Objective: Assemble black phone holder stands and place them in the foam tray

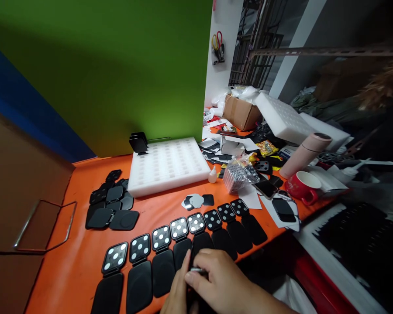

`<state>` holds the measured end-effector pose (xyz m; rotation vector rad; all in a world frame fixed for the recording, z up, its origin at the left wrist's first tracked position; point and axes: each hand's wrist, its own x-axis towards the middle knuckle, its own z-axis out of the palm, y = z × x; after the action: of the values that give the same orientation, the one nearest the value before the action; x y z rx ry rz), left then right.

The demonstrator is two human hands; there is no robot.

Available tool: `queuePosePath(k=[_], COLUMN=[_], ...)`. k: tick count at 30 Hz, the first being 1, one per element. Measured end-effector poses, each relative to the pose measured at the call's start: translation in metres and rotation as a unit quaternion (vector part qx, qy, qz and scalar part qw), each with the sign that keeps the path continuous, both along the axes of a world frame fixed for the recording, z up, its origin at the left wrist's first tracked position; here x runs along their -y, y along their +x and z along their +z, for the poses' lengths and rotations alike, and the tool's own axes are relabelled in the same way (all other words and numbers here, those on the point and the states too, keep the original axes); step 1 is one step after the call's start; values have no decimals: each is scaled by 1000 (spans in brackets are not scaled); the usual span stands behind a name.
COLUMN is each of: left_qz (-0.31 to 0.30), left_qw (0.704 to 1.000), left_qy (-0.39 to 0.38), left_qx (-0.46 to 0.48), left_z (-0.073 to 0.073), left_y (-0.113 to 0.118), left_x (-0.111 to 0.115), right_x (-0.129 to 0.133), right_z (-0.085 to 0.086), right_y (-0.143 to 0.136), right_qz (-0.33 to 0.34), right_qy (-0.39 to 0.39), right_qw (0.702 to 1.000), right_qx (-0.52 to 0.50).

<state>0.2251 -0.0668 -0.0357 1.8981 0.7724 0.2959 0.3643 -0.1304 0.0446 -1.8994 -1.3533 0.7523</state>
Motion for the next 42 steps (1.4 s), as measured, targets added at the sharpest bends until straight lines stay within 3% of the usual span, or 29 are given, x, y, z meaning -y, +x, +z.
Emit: queuePosePath(k=[3, 6, 8, 12, 15, 22, 27, 30, 33, 36, 39, 42], left_qz=[-42, -98, -117, -142, -174, -198, -182, -106, -28, -24, -52, -73], left_qw=[998, 978, 968, 988, 979, 961, 973, 992, 988, 979, 982, 993], left_qy=[-46, -183, -220, -48, 15, 49, 22, -50, -147, -194, -175, -88], left_qx=[28, 17, 0, -46, -107, -184, -141, -42, 27, 54, 53, 29], left_z=[7, 20, 28, 37, 39, 41, 38, 40, 45, 50, 52, 56], left_y=[-2, -3, -2, -3, -7, -13, -15, -11, -6, -5, -8, -11], left_x=[1, -2, -5, -10, -12, -6, -4, -6, -10, -13, -16, -17], right_x=[1, -1, -3, -3, 3, 9, 5, 4, 4, 4, 5, 8], right_z=[-11, -22, -24, -15, -7, -17, -26, -26, -23, -15, -8, -6], right_y=[-3, -2, 1, 8, 10, 12, 6, 0, -6, -8, -7, -5], right_qz=[-48, -94, -111, -86, -47, -31, -72, -86, -95, -134, -145, -137], right_qy=[19, -8, -20, -7, -46, -94, -42, -31, -50, -55, -78, -99], right_qw=[993, 945, 928, 983, 994, 986, 972, 931, 839, 764, 740, 738], right_qx=[-106, -312, -355, -163, -84, -133, -220, -353, -533, -628, -652, -653])
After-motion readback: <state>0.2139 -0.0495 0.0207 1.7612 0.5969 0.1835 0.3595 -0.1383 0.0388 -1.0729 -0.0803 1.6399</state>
